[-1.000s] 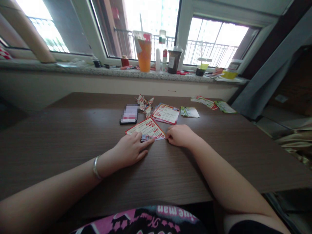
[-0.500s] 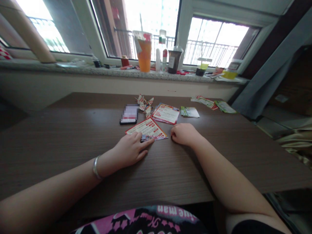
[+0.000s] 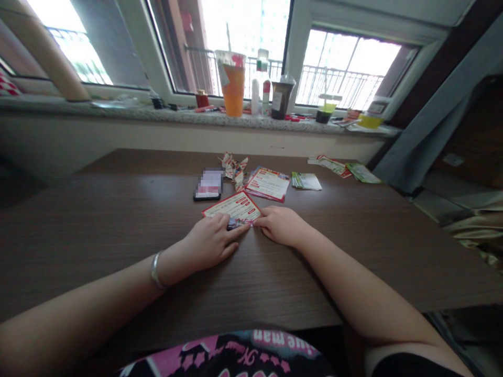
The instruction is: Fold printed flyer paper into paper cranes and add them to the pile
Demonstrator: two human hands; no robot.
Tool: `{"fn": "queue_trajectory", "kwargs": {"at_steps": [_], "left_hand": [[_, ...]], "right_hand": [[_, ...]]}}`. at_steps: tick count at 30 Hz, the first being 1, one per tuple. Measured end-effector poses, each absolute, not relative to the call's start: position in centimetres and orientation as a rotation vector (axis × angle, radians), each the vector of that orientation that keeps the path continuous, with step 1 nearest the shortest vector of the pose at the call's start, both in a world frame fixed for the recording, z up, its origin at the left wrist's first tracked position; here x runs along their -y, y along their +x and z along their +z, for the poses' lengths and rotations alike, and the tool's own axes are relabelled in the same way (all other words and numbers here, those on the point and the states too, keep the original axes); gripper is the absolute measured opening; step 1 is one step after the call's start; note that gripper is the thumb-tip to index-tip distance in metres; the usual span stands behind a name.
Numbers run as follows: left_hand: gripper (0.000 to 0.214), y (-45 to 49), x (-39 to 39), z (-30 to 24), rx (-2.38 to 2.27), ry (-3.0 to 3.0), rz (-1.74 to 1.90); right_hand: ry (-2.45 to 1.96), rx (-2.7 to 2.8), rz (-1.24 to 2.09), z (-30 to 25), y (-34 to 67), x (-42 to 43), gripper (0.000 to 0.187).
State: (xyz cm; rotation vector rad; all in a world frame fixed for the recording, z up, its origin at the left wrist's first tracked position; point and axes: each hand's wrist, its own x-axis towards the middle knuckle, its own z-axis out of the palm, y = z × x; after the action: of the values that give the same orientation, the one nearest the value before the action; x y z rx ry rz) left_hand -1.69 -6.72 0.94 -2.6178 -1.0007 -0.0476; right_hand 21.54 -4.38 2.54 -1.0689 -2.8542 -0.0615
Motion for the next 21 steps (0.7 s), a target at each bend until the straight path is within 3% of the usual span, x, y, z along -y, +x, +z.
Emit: {"fn": "queue_trajectory", "kwargs": {"at_steps": [21], "left_hand": [[0.043,-1.3,5.4,0.9,0.837,-2.792,-0.175]], "right_hand": [[-1.291,2.982,-0.173,4.0,19.3,6.0,0.031]]}}
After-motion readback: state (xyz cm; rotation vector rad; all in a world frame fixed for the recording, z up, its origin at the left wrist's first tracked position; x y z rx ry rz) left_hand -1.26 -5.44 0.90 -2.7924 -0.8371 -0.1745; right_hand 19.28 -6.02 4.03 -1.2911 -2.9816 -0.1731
